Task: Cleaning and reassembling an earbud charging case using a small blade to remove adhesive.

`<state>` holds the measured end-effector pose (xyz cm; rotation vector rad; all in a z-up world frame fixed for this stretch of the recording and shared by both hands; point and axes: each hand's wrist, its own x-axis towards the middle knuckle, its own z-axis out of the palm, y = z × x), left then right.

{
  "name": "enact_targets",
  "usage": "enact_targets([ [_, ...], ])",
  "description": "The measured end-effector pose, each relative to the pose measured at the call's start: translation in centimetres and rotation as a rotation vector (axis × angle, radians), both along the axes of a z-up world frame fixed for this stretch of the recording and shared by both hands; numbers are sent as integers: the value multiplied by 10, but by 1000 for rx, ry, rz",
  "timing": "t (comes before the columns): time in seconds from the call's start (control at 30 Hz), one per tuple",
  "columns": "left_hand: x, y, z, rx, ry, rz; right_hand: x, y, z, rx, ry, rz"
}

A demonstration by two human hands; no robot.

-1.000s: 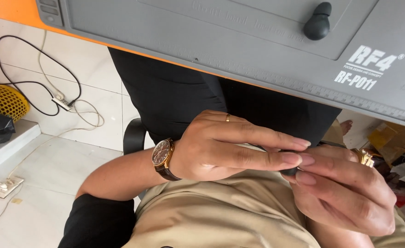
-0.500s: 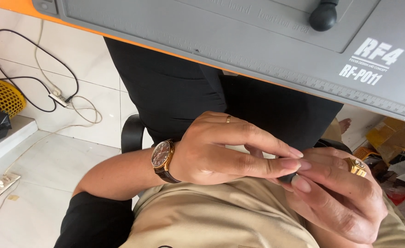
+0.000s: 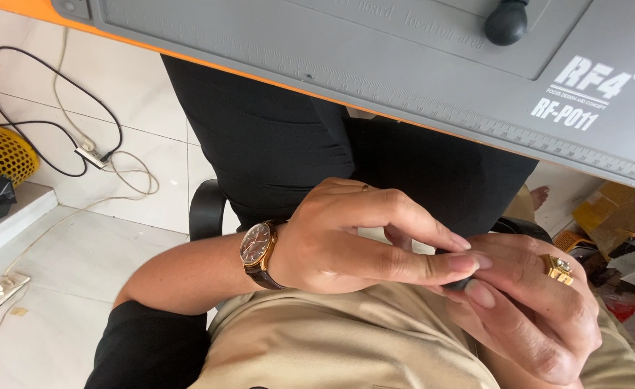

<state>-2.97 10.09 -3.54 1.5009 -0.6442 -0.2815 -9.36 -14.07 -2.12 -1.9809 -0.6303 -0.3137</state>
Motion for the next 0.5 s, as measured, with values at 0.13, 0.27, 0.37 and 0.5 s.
enact_targets([
  [0.13, 2, -2, 3, -50, 9, -10, -5, -5, -6, 3, -50, 0],
  [0.27, -4, -7, -1, -149, 117, -29, -14, -14, -10, 36, 0, 28],
  [0.37, -4, -10, 0, -243, 221, -44, -14, -13, -12, 61, -37, 28],
  [0.5, -4, -12, 5, -300, 308, -61, -13, -5, -7, 43, -53, -38],
])
